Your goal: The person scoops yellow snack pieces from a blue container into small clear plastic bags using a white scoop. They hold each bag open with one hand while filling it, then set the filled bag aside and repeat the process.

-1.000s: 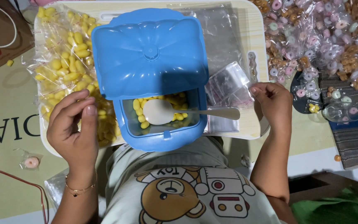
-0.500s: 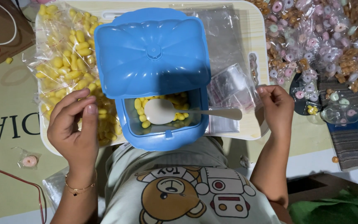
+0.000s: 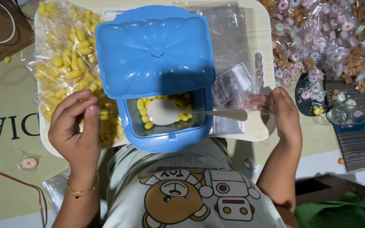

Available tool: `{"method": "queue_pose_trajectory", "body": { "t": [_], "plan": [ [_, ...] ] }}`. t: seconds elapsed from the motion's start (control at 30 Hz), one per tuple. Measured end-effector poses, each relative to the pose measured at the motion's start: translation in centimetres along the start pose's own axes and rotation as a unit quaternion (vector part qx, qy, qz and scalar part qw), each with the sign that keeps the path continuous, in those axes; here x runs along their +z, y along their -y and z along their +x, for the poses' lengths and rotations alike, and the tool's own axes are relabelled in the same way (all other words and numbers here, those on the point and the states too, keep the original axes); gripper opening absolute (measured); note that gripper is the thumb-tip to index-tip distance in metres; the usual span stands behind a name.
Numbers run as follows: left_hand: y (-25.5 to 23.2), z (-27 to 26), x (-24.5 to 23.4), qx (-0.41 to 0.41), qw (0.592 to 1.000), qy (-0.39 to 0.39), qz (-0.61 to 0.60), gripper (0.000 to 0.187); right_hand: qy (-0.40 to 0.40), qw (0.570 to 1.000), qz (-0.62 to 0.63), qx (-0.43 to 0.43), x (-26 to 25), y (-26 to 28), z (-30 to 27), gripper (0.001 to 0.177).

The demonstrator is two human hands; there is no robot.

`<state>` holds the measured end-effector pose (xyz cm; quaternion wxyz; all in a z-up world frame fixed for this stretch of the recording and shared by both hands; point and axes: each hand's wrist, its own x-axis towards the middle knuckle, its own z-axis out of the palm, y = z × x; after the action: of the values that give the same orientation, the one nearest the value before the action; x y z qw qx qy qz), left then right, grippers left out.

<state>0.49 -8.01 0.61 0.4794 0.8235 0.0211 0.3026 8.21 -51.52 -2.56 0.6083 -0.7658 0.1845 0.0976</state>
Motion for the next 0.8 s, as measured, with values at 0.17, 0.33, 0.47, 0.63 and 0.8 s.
{"method": "queue_pose_trajectory", "body": {
  "t": [0.17, 0.33, 0.47, 0.63, 0.8],
  "plan": [
    [-0.3, -0.1, -0.3, -0.008, 1.000, -0.008, -0.002, 0.011, 0.009, 0.993, 0.109, -0.043, -3.9, -3.0, 1.0, 0.040],
    [-1.1, 0.3, -0.4, 0.005, 1.000, -0.017, -0.024, 0.014, 0.046, 0.970, 0.181, -0.156, -5.6, -0.2, -0.8, 0.026],
    [-2.7, 0.9, -0.1, 0.052, 0.996, -0.004, -0.070, 0.009, -0.002, 0.966, 0.112, -0.234, -3.6, 5.2, -4.3, 0.013],
    [-4.6, 1.2, 1.1, 0.121, 0.984, 0.041, -0.124, 0.015, 0.125, 0.885, -0.066, -0.444, 2.3, 10.4, -7.3, 0.030],
    [-7.3, 1.5, 1.1, 0.174, 0.978, 0.098, -0.068, 0.052, 0.194, 0.900, -0.246, -0.305, 9.4, 14.2, -10.5, 0.032]
  ]
}}
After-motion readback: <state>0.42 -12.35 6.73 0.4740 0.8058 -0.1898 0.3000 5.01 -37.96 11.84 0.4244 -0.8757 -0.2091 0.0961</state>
